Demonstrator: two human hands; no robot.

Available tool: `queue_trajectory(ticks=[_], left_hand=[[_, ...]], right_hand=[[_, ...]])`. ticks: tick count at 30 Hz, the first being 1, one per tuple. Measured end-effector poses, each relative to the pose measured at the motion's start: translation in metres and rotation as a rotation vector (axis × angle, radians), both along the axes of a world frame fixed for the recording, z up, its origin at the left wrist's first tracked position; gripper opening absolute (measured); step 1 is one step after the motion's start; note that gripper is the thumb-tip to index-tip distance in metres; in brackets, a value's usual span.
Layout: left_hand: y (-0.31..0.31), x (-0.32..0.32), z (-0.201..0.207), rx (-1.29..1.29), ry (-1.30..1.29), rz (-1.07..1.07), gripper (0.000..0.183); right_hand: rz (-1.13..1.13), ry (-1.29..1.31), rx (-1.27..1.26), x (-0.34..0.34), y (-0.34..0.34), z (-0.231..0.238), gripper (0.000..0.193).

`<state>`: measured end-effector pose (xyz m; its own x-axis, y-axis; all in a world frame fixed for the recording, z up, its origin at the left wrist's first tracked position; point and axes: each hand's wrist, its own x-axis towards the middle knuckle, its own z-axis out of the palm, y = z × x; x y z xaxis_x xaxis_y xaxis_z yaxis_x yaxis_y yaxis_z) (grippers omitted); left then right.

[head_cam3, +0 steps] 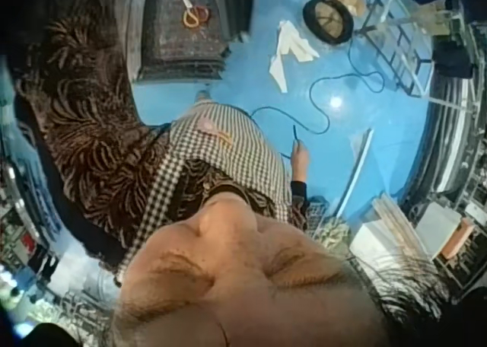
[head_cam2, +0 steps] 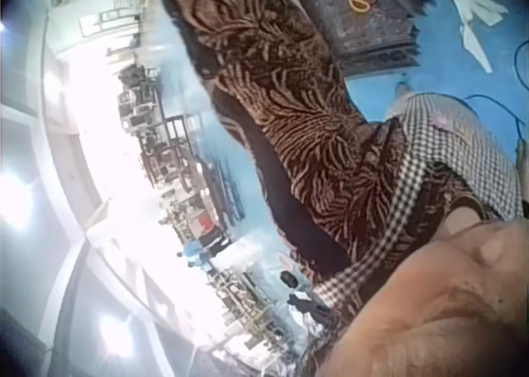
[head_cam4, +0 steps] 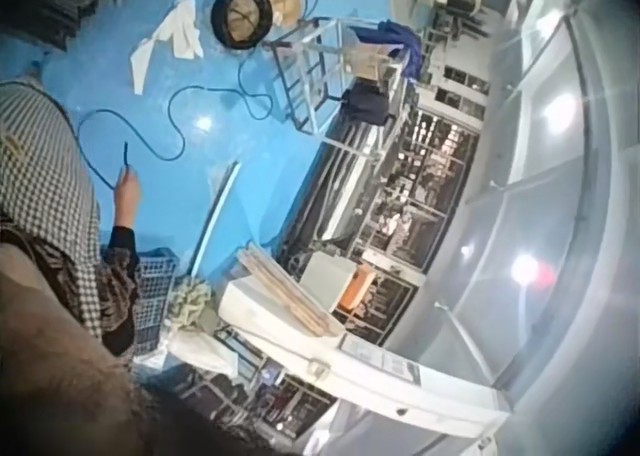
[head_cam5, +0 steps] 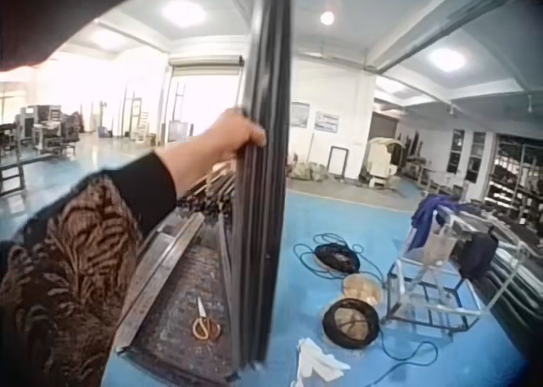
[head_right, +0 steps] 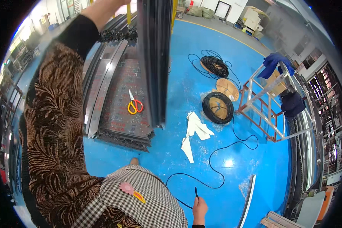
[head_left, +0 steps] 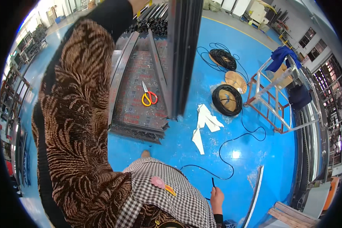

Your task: Organizing and trimming seals on long metal profiles on a fabrication floor.

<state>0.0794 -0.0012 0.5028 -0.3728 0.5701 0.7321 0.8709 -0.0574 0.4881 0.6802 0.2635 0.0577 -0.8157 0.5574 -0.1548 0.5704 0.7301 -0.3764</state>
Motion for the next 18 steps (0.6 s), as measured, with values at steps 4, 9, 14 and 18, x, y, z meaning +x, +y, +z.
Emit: queue_trajectory(ticks=[4,9,14,18], left_hand=[[0.052,0.054,0.056,-0.050,-0.107,0.121,0.025],[0.107,0.076,0.015,-0.457,0.150,0.284,0.039],[0.102,0.076,-0.143,-0.554,0.387,0.077,0.018],[0.058,0.053,-0.272,-0.788,0.333,-0.146,0.013]], right_hand=[[-0.106,0.043,-0.158,-0.002,-0.003,0.010,0.021],[-0.279,0.427,-0.100,-0.034,-0.018,0.056,0.013],[-0.389,0.703,0.102,-0.089,-0.070,0.160,0.026],[-0.078,0.549,0.642,-0.136,-0.094,0.196,0.050]])
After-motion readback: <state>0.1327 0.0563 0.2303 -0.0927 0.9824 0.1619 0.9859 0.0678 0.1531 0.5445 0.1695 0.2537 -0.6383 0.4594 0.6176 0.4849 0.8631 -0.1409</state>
